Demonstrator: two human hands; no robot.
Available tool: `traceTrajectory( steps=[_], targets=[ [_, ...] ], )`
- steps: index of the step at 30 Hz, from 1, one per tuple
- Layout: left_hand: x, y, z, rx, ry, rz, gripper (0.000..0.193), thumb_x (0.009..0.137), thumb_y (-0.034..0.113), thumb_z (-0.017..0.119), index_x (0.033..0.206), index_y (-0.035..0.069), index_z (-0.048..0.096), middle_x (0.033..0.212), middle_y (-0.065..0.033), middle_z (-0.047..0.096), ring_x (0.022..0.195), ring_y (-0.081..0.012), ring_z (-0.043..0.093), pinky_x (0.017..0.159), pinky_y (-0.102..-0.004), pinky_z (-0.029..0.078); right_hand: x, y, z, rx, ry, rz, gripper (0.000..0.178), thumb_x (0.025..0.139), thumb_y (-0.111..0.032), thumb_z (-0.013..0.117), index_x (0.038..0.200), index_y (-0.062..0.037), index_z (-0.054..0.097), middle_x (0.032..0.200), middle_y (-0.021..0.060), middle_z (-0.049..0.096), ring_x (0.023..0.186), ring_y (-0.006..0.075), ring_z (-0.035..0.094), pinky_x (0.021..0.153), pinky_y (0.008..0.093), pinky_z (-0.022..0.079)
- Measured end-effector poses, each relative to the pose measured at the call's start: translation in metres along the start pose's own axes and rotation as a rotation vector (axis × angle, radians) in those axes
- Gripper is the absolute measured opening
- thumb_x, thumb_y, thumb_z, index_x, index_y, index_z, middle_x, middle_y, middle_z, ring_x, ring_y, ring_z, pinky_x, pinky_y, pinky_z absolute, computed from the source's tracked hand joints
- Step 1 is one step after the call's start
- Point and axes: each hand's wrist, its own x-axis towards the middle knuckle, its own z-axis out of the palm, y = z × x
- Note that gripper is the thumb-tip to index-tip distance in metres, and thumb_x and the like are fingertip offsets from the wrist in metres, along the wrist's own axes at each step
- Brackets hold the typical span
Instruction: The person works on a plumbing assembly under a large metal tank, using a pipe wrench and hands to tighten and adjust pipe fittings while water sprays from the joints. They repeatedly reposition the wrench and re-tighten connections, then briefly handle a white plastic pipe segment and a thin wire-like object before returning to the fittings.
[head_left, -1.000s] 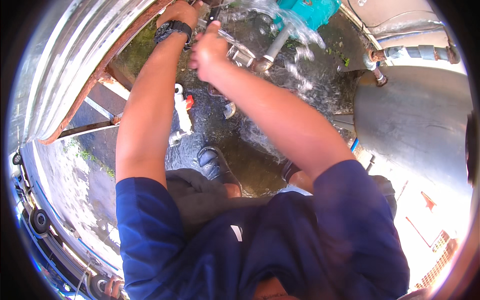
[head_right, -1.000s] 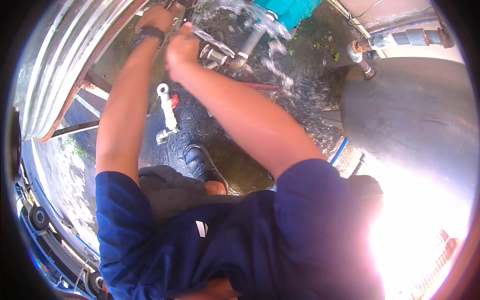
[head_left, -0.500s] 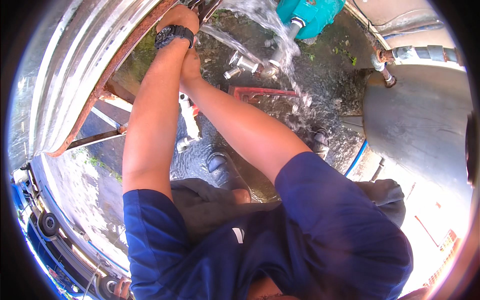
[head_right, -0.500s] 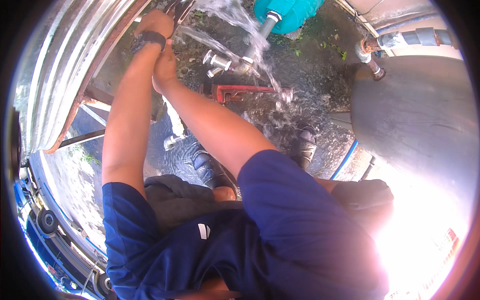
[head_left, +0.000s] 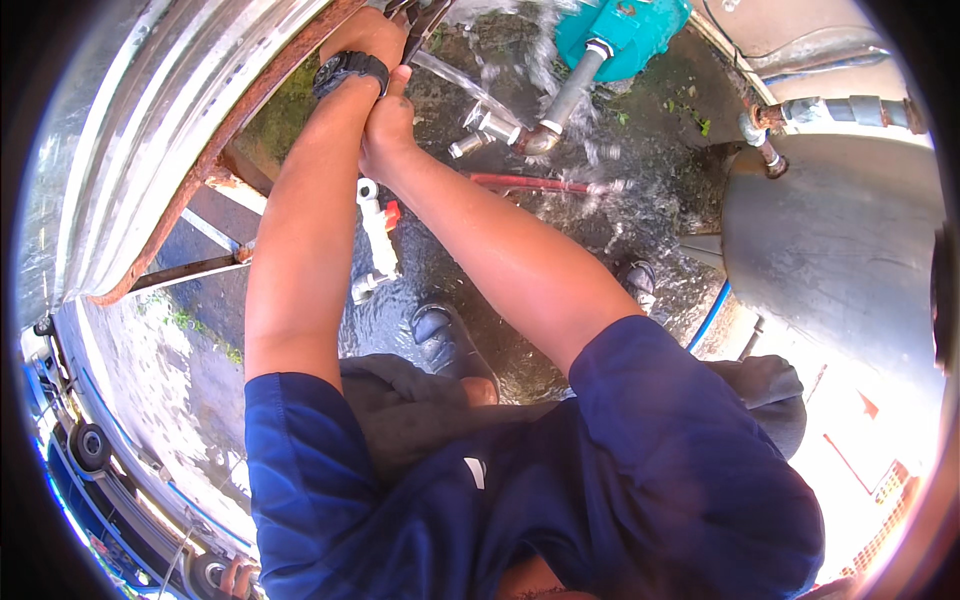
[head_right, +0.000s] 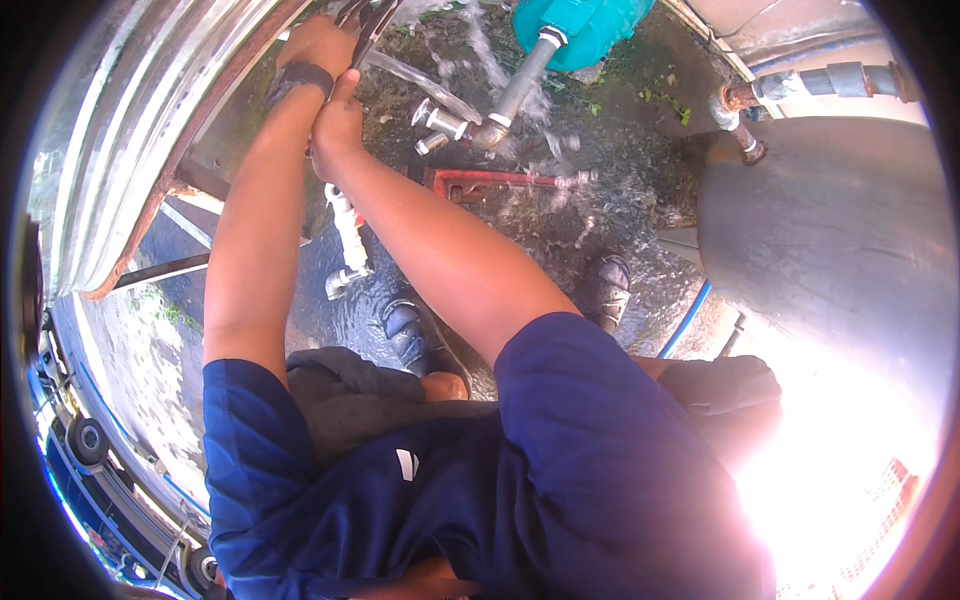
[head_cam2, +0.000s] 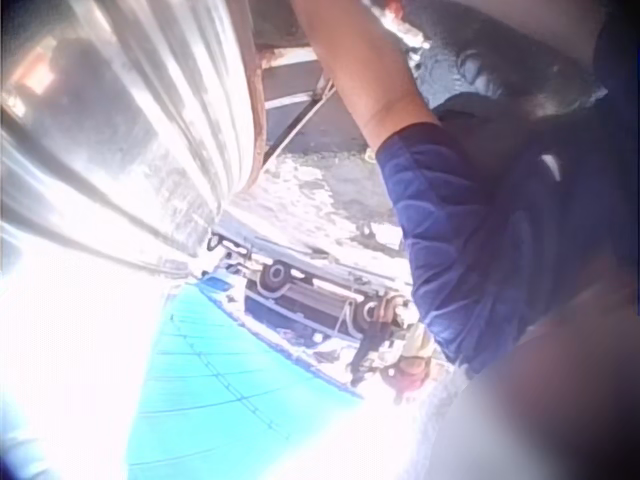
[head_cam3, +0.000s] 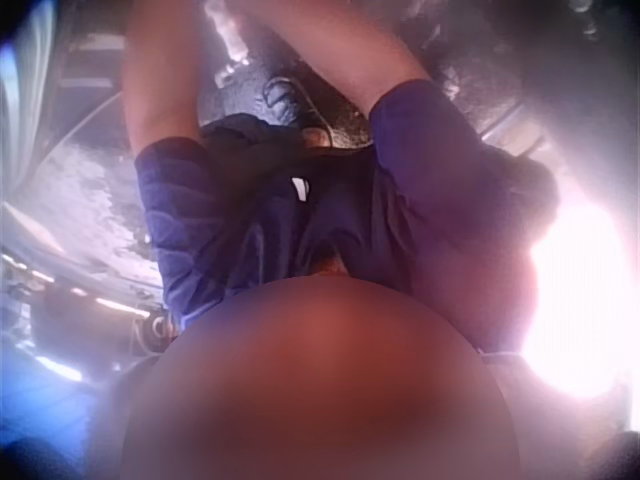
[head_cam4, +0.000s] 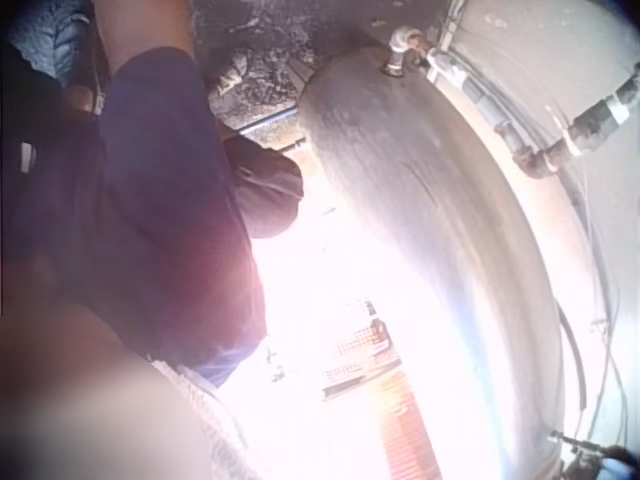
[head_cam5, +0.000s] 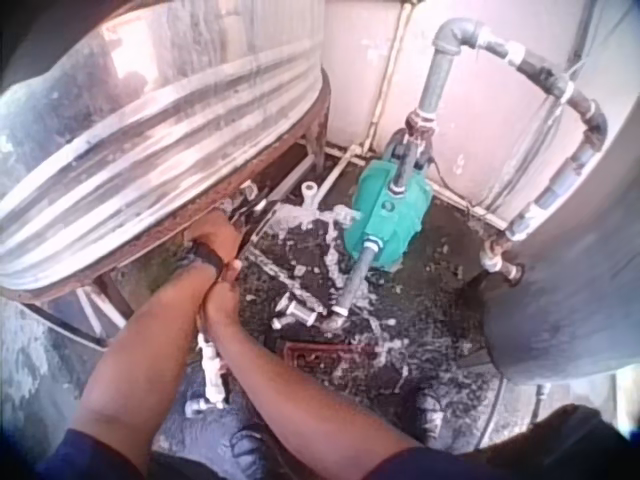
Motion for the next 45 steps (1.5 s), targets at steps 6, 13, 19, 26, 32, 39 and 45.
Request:
traceTrajectory(
  steps=[6, 13, 19, 26, 32, 39, 45],
  targets=[
    [-0.001, -0.001, -0.007, -0.056, -0.099, 0.025, 0.054, 0.095, 0.053, 0.051, 0.118, 0.010, 0.072, 0.123, -0.0216, 0.068, 0.116, -0.0398, 0.064, 0.100, -0.0507, 0.049, -0.020, -0.030, 0.005, -0.161, 0.044, 0.097, 0.071, 0.103, -0.068, 0.018, 0.095, -0.0069, 0.053, 0.063, 0.0057, 0.050, 0.048, 0.0211, 0.049, 0.041, 0.0364, 0.033],
    [0.003, -0.006, 0.001, -0.050, -0.013, 0.084, 0.055, 0.094, 0.055, 0.055, 0.113, 0.006, 0.073, 0.113, -0.0238, 0.071, 0.107, -0.0420, 0.068, 0.090, -0.0522, 0.053, -0.037, -0.056, 0.013, -0.334, 0.143, 0.134, 0.069, 0.104, -0.066, 0.016, 0.094, -0.0051, 0.048, 0.068, 0.0077, 0.049, 0.049, 0.0219, 0.046, 0.042, 0.0381, 0.032],
    [-0.001, -0.004, -0.003, -0.075, -0.049, 0.072, 0.059, 0.095, 0.058, 0.053, 0.113, 0.005, 0.073, 0.112, -0.0245, 0.071, 0.107, -0.0421, 0.068, 0.089, -0.0520, 0.053, -0.050, -0.095, 0.008, -0.294, 0.126, 0.281, 0.062, 0.102, -0.069, 0.022, 0.080, -0.0136, 0.039, 0.059, -0.0024, 0.027, 0.047, 0.0125, 0.023, 0.044, 0.0314, 0.023],
    [-0.008, -0.003, -0.008, -0.121, -0.097, 0.095, 0.070, 0.092, 0.067, 0.053, 0.112, 0.003, 0.072, 0.112, -0.0268, 0.070, 0.109, -0.0425, 0.066, 0.093, -0.0515, 0.052, -0.062, -0.143, 0.004, -0.462, 0.079, 0.410, 0.054, 0.107, -0.056, 0.022, 0.080, -0.0124, 0.037, 0.060, -0.0048, 0.026, 0.048, 0.0113, 0.023, 0.045, 0.0307, 0.024],
    [-0.006, -0.005, -0.003, -0.086, -0.025, 0.090, 0.072, 0.093, 0.069, 0.050, 0.112, 0.004, 0.072, 0.110, -0.0250, 0.071, 0.106, -0.0425, 0.067, 0.090, -0.0514, 0.053, -0.063, -0.179, 0.003, -0.606, 0.054, 0.484, 0.052, 0.108, -0.052, 0.021, 0.082, -0.0111, 0.039, 0.061, -0.0055, 0.026, 0.050, 0.0098, 0.024, 0.047, 0.0299, 0.025],
    [-0.009, -0.012, 0.001, -0.043, 0.002, 0.146, 0.068, 0.093, 0.068, 0.050, 0.116, 0.007, 0.070, 0.107, -0.0245, 0.072, 0.103, -0.0427, 0.068, 0.088, -0.0530, 0.053, -0.052, -0.170, -0.006, -0.555, 0.047, 0.522, 0.056, 0.108, -0.055, 0.021, 0.083, -0.0089, 0.042, 0.060, -0.0041, 0.031, 0.050, 0.0112, 0.029, 0.048, 0.0301, 0.029],
    [-0.052, -0.027, -0.022, 0.034, -0.079, 0.009, 0.055, 0.097, 0.056, 0.056, 0.113, 0.005, 0.068, 0.108, -0.0245, 0.072, 0.104, -0.0412, 0.069, 0.088, -0.0520, 0.054, -0.052, -0.171, -0.007, -0.559, 0.067, 0.445, 0.058, 0.107, -0.054, 0.026, 0.089, -0.0030, 0.048, 0.069, 0.0094, 0.051, 0.052, 0.0225, 0.050, 0.045, 0.0408, 0.045]
  ],
)
